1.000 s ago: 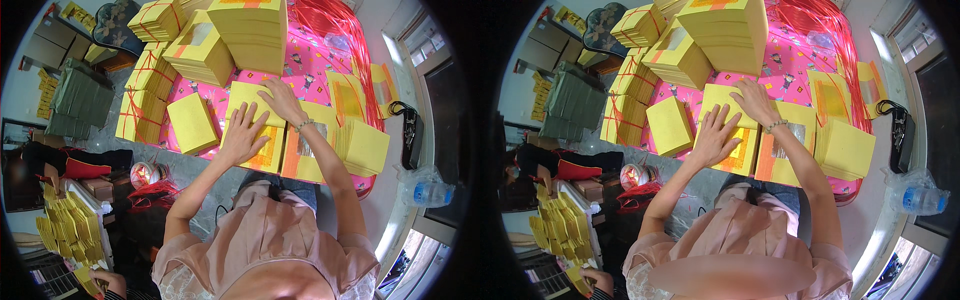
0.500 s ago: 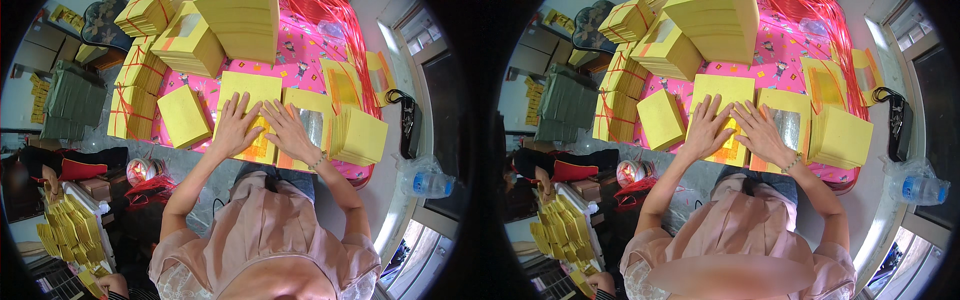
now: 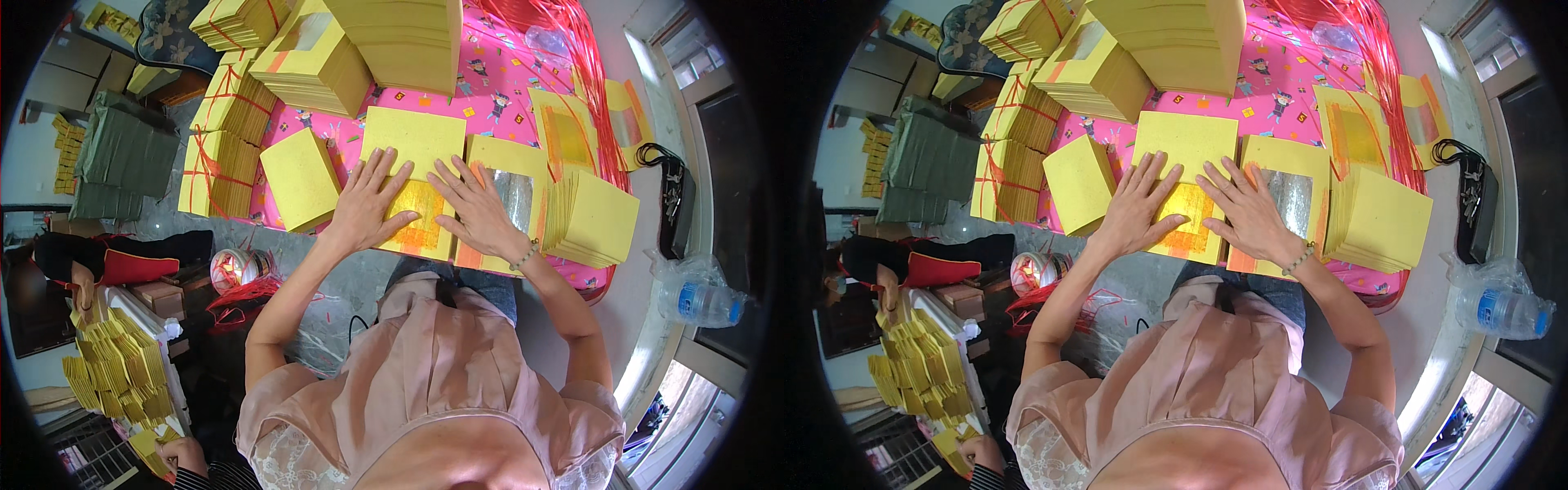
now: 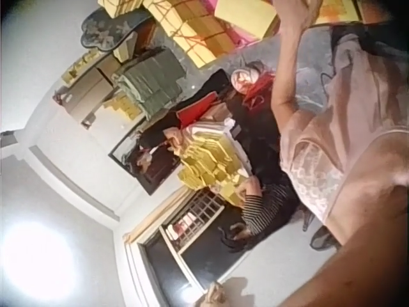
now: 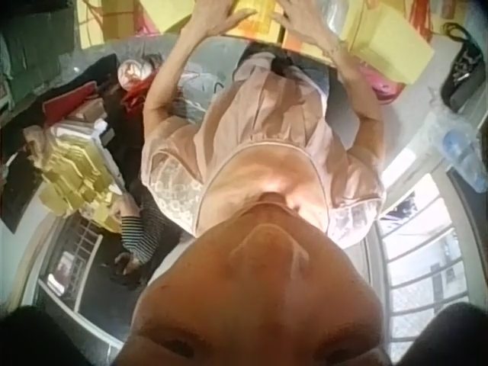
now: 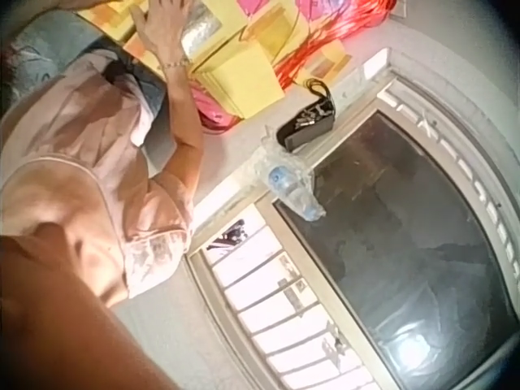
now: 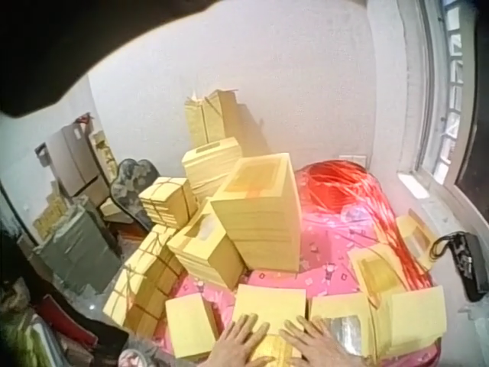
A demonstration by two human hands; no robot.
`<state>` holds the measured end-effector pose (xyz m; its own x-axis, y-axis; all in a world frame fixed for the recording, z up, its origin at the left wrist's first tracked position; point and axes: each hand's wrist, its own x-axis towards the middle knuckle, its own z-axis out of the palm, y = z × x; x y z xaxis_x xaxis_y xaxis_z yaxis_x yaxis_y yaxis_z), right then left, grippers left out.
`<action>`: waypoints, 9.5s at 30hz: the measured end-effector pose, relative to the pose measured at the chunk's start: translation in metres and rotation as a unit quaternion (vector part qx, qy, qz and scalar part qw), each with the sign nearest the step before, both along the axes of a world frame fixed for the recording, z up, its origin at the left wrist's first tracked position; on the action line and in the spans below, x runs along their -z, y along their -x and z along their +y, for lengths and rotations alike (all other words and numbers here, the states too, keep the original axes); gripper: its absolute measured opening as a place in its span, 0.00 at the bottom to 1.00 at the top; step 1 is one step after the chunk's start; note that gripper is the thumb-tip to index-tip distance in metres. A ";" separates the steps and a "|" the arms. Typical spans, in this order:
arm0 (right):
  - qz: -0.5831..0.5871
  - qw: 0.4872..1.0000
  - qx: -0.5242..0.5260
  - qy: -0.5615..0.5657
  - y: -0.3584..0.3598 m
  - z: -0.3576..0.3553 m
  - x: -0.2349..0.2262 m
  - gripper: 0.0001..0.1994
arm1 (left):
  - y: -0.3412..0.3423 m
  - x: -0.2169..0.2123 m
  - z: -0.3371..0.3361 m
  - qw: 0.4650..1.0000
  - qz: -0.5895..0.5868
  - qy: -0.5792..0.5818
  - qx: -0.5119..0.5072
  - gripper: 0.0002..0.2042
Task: The recorder is manually stacking sheets of gold and silver leaf paper on a table.
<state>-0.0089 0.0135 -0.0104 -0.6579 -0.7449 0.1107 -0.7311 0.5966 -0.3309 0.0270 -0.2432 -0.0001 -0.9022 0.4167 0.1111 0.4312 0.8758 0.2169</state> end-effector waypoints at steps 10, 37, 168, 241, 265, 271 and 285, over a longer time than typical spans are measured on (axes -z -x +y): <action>-0.003 0.999 -0.031 -0.008 0.004 -0.020 -0.013 0.36 | 0.001 0.002 -0.004 1.000 -0.009 -0.013 0.008 0.39; 0.203 0.970 0.000 0.136 0.032 -0.019 0.004 0.16 | -0.020 -0.027 0.007 0.899 -0.084 -0.394 -0.169 0.15; 0.058 0.984 -0.028 0.164 -0.062 -0.016 -0.012 0.17 | -0.020 0.062 -0.174 0.952 0.011 -0.194 -0.235 0.23; -0.063 0.955 0.203 0.205 0.106 -0.040 -0.016 0.14 | 0.009 -0.004 0.028 0.991 0.123 -0.048 -0.004 0.32; -0.085 0.981 0.118 0.126 0.117 -0.067 -0.016 0.17 | 0.024 0.007 0.025 0.996 0.058 -0.063 -0.001 0.32; -0.079 0.976 0.129 0.158 0.115 -0.070 -0.011 0.17 | 0.025 0.007 0.022 0.997 0.048 -0.064 0.007 0.32; -0.098 0.982 0.101 0.128 0.119 -0.073 -0.014 0.17 | 0.026 0.009 0.021 0.996 0.043 -0.075 0.011 0.32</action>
